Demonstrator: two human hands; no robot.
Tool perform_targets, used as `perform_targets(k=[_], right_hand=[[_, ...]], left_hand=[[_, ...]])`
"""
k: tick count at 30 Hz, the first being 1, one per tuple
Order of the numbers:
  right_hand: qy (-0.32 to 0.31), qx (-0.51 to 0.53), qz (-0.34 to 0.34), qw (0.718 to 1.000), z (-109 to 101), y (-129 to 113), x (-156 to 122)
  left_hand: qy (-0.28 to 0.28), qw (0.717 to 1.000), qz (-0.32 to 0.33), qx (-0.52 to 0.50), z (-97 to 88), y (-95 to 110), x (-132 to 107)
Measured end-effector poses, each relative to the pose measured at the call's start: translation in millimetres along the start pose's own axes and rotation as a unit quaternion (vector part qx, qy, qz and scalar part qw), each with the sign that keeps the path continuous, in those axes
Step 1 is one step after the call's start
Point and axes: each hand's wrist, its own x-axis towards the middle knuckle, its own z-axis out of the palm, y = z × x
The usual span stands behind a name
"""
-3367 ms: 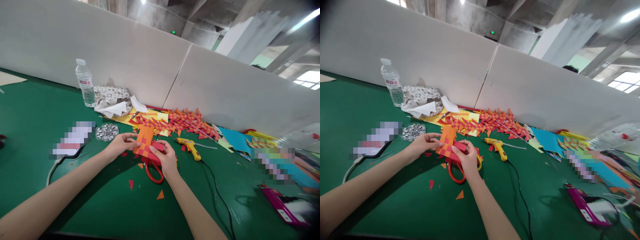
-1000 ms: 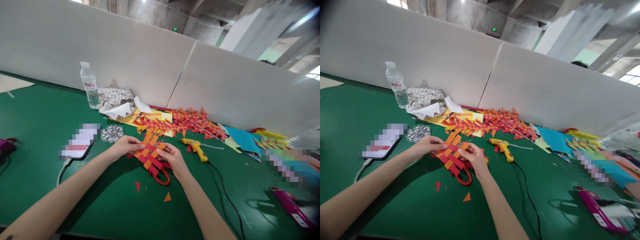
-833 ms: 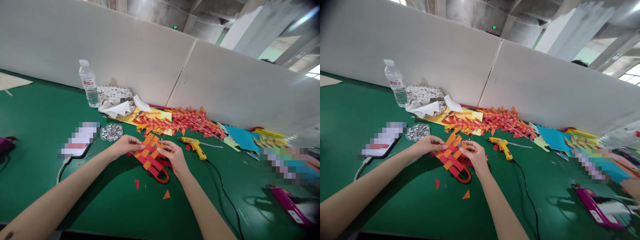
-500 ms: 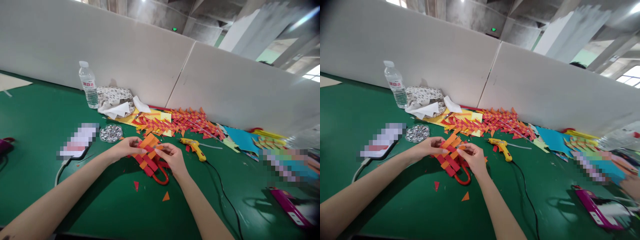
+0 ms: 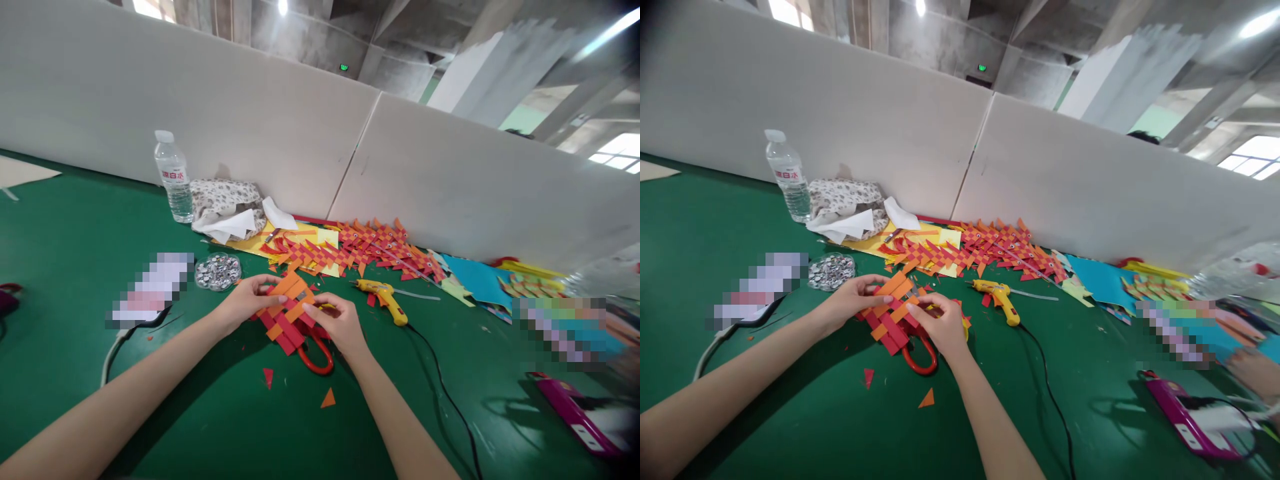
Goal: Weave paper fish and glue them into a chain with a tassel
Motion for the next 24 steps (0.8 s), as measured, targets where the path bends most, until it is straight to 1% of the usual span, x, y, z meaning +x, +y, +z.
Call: perform_targets(k=[6,10,14,18,21,24], right_hand=[[0.001,-0.014,0.006,1.000,3.5,2.4,0.7],[0.001,0.013,0.028,1.000,2.4,1.4,0.6],[0.006,0.018,0.043,0.999,0.4,1.0,0.8],[0.013,0.032,0.052,0.998,0.2,2.0,0.8],[0.007,0.013,0.032,0.999,0.2,0.1,0.0],[0.008,-0.005,0.004,1.000,-0.2,-3.9,-1.1]], left_hand=[[0.010,0.998,0.030,0.048,3.1,-7.4,1.3],[-0.022,0.997,0.056,0.053,6.5,-8.4,-2.4],[-0.044,0.997,0.042,0.046,9.4,-8.1,-4.5],[-0.043,0.997,0.038,0.054,11.2,-6.6,-5.1],[-0.030,0.996,0.036,0.071,11.1,-4.9,-5.7],[-0.041,0.997,0.035,0.061,9.6,-5.4,-5.0]])
